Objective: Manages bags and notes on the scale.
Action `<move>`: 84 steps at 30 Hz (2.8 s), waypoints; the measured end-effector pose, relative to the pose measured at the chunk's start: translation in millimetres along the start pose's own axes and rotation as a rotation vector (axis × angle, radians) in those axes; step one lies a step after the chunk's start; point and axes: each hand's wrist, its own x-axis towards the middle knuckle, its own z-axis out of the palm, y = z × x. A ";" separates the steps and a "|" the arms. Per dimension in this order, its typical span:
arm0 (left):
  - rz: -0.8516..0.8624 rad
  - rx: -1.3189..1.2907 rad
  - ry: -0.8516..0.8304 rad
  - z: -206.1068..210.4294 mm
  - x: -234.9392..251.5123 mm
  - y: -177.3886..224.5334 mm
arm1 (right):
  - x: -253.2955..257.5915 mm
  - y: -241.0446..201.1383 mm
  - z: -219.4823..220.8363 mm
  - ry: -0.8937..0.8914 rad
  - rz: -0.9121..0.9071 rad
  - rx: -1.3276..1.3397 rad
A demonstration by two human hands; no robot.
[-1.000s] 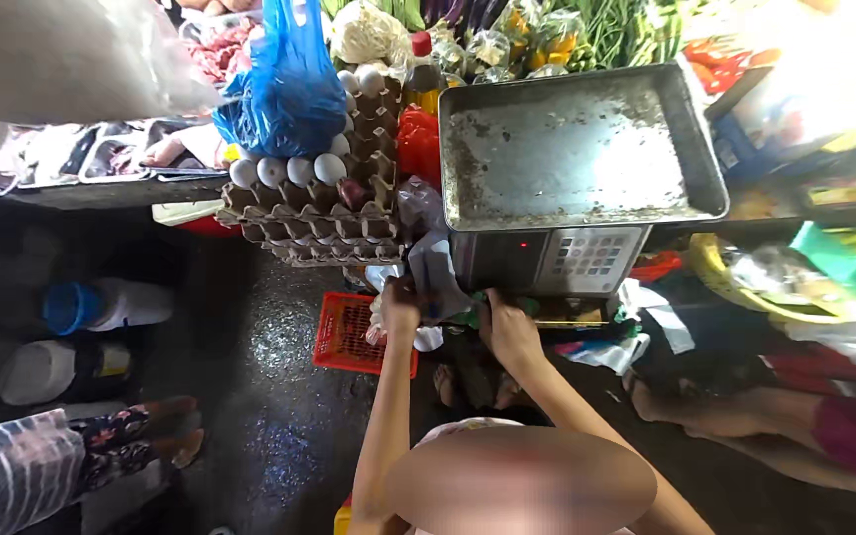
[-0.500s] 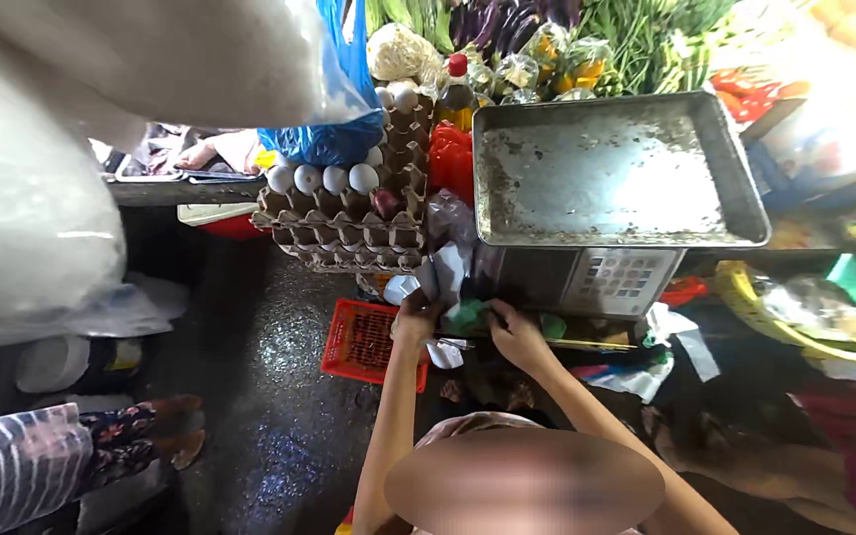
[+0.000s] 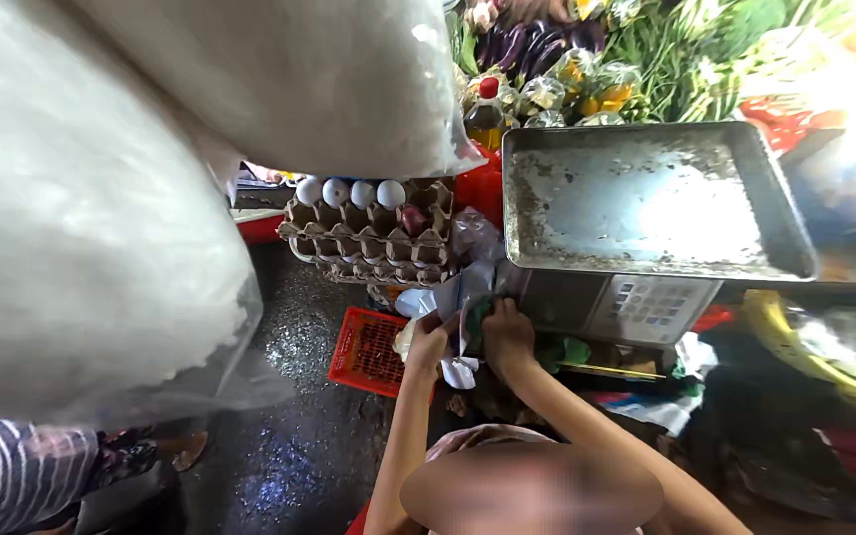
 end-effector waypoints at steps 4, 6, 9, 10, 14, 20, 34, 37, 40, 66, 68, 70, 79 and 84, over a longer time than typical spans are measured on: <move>0.030 0.310 -0.074 5.0 6.0 -3.5 | -13.1 23.6 9.4 0.298 -0.120 0.054; 0.093 0.458 -0.104 5.8 15.2 -10.7 | -26.8 32.5 10.8 0.430 -0.146 0.105; 0.097 0.619 -0.117 8.5 19.7 -6.4 | -34.9 33.8 16.0 0.388 -0.175 0.096; 0.079 0.653 -0.115 8.7 19.7 -5.0 | -33.9 31.2 15.8 0.275 -0.129 0.068; 0.090 0.613 -0.114 4.6 23.8 -13.8 | -24.8 14.6 6.7 -0.094 0.061 0.018; 0.048 0.676 -0.115 2.7 27.1 -13.4 | -24.5 8.3 4.6 -0.115 0.152 -0.012; 0.056 0.654 -0.100 0.5 30.1 -20.8 | -51.9 41.4 23.2 0.020 0.039 0.098; 0.061 0.551 -0.126 -1.5 30.6 -20.5 | -56.3 36.0 20.4 -0.037 0.083 0.068; 0.026 0.388 -0.153 -4.0 29.3 -18.1 | -59.7 47.7 12.3 0.145 0.075 0.144; 0.031 0.155 -0.221 -17.6 17.0 -20.8 | -44.4 85.5 -32.0 0.095 -0.255 1.397; 0.024 0.143 -0.211 -16.7 14.8 -21.3 | -55.9 99.8 -40.9 0.052 -0.303 1.709; 0.017 0.156 -0.187 -16.8 14.4 -21.9 | -60.0 106.0 -44.7 0.072 -0.374 1.852; 0.038 0.121 -0.163 -10.0 12.7 -25.6 | -31.3 59.4 -48.0 0.216 -0.199 1.508; 0.227 0.269 0.092 1.9 13.8 -49.5 | 6.7 28.9 15.8 0.037 -0.186 1.443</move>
